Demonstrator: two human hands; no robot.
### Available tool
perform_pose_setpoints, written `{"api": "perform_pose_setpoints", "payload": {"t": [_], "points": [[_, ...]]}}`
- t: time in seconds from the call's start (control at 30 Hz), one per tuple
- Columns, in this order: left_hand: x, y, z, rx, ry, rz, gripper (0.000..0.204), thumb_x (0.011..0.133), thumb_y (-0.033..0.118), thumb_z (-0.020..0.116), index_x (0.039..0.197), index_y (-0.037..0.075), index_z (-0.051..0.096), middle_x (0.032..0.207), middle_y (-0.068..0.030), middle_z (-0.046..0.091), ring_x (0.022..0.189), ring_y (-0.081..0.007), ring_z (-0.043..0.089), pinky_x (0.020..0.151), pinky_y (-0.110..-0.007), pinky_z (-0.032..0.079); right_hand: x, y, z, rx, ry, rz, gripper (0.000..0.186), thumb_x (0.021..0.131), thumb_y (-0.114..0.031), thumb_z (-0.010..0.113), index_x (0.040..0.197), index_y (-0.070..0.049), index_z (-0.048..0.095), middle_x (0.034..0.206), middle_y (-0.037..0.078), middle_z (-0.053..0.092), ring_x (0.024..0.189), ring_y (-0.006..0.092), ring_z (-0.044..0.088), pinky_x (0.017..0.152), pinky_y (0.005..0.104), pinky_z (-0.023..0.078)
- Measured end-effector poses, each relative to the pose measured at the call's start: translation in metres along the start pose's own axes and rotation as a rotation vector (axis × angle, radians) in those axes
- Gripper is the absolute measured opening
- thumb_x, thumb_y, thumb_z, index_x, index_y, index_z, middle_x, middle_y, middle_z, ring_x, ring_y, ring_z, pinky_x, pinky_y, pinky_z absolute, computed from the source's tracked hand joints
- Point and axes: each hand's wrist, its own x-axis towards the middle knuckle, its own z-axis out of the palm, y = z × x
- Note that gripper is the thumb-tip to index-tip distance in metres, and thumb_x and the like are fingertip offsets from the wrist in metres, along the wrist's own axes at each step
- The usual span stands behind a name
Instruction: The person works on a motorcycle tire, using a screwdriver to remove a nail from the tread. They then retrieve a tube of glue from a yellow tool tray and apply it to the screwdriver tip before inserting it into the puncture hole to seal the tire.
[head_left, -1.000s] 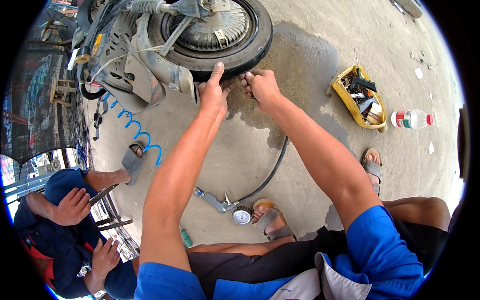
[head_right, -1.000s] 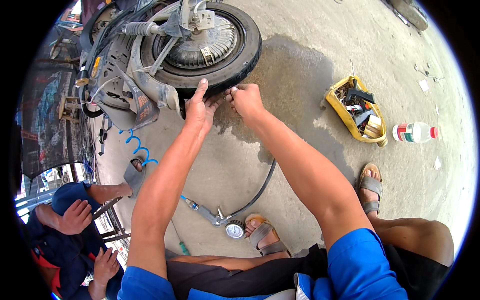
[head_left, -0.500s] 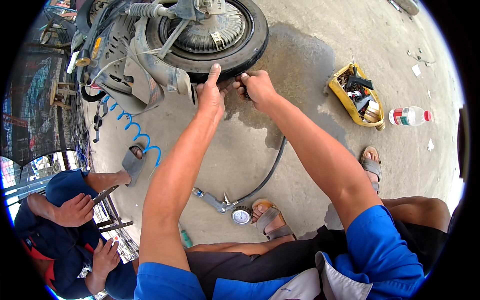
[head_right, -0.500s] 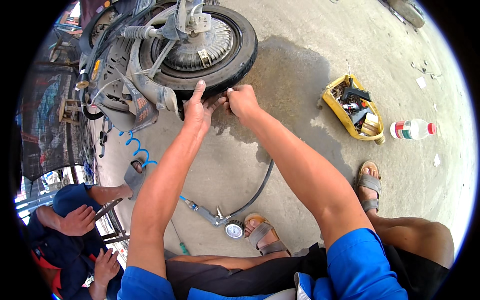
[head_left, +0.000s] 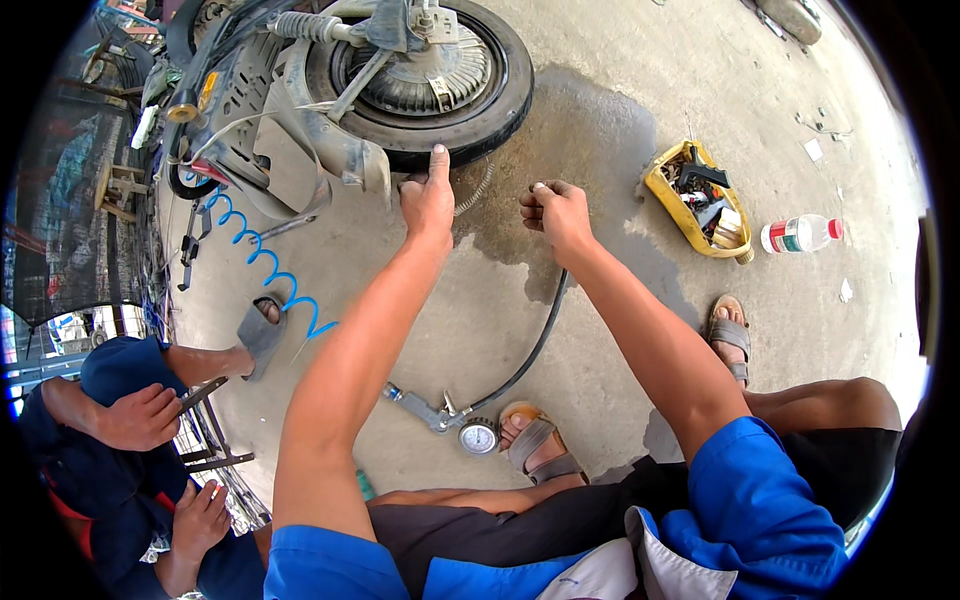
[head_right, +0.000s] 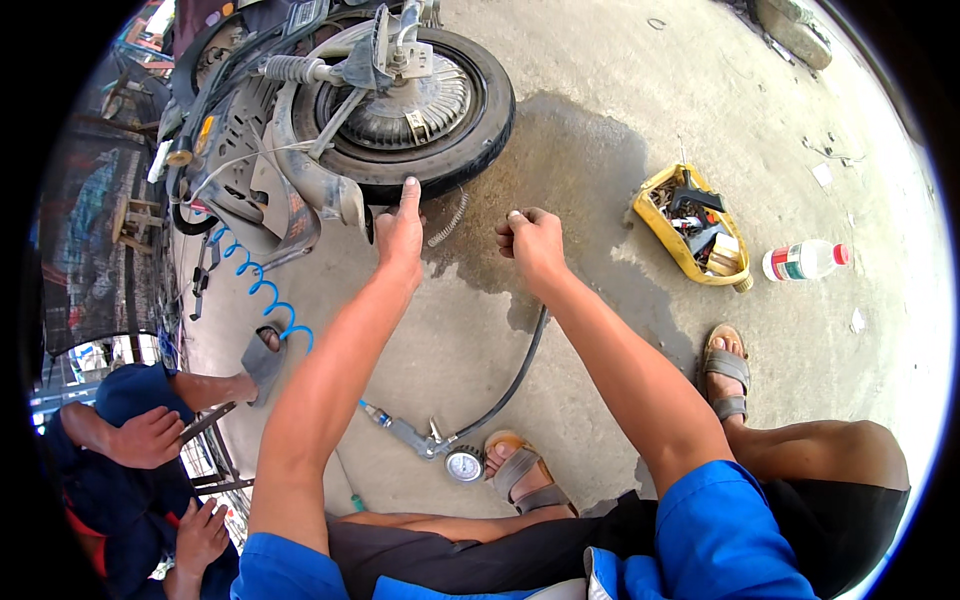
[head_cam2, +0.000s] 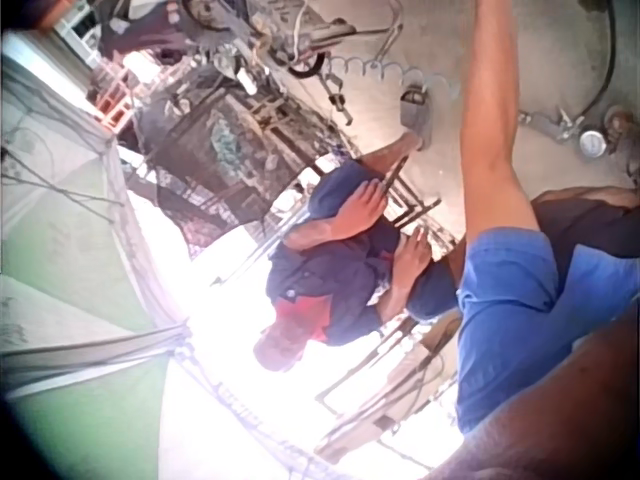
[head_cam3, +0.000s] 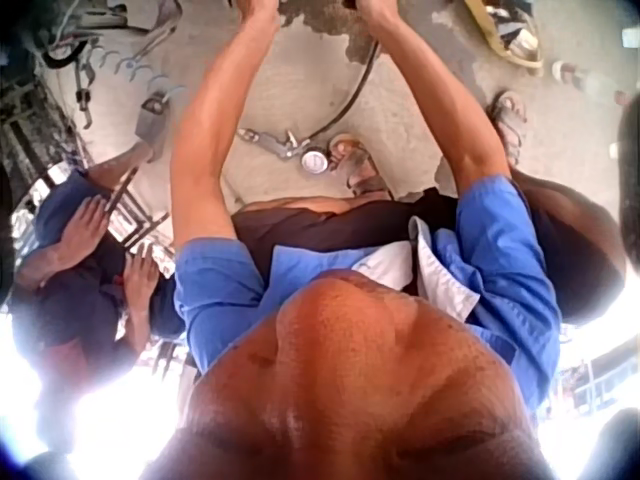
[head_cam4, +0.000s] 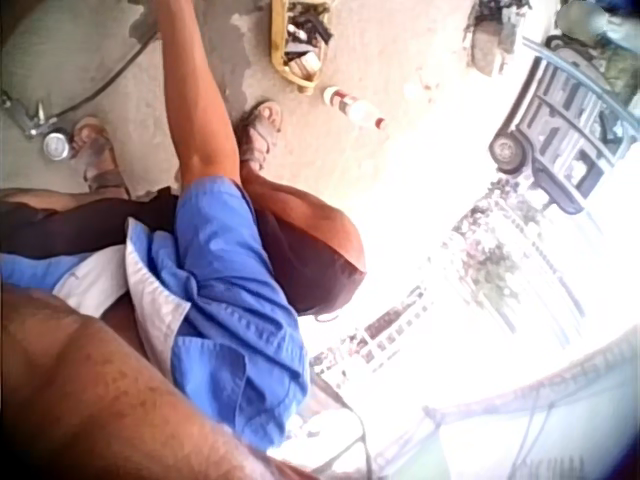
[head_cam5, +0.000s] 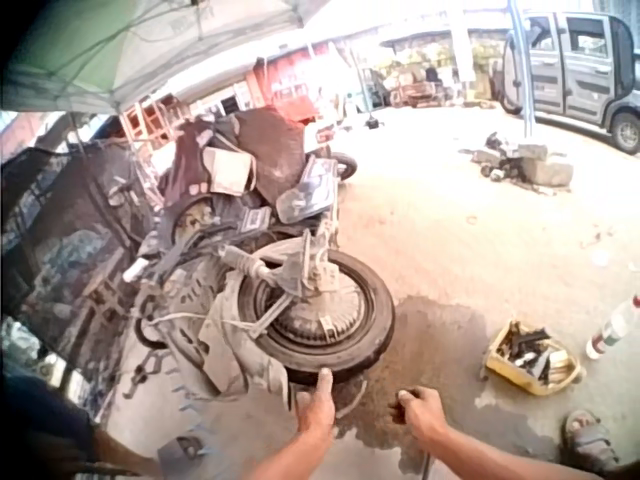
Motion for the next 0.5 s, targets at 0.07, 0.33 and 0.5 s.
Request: {"api": "perform_pose_setpoints", "payload": {"t": [0.07,0.33,0.5], "points": [[-0.019,-0.005,0.007,0.033,0.062,0.189,0.06,0.091,0.042,0.073,0.107,-0.011,0.05,0.108,-0.0194,0.059,0.096,-0.0308,0.057,0.088,-0.041,0.046,0.003,0.0,-0.01,-0.064,0.031,-0.063,0.023,0.099,-0.016,0.053,0.095,0.006,0.061,0.083,0.01,0.066,0.068,0.016,0.063,0.061,0.0314,0.053],[-0.094,0.004,0.044,0.171,-0.4,0.718,0.016,0.086,0.011,0.061,0.078,-0.001,0.053,0.082,-0.02,0.057,0.079,-0.0337,0.057,0.067,-0.046,0.045,0.007,-0.034,-0.011,-0.163,0.175,-0.221,0.025,0.091,-0.018,0.056,0.085,0.005,0.062,0.075,0.009,0.064,0.063,0.0139,0.058,0.057,0.0303,0.049],[-0.124,-0.002,0.074,0.216,-0.62,1.01,0.006,0.077,0.008,0.062,0.073,0.003,0.063,0.072,-0.0177,0.062,0.067,-0.0378,0.06,0.058,-0.048,0.045,0.021,-0.09,-0.026,-0.153,0.171,-0.347,0.026,0.088,-0.021,0.064,0.076,0.002,0.065,0.069,0.004,0.06,0.061,0.0123,0.057,0.058,0.0278,0.05]]}}
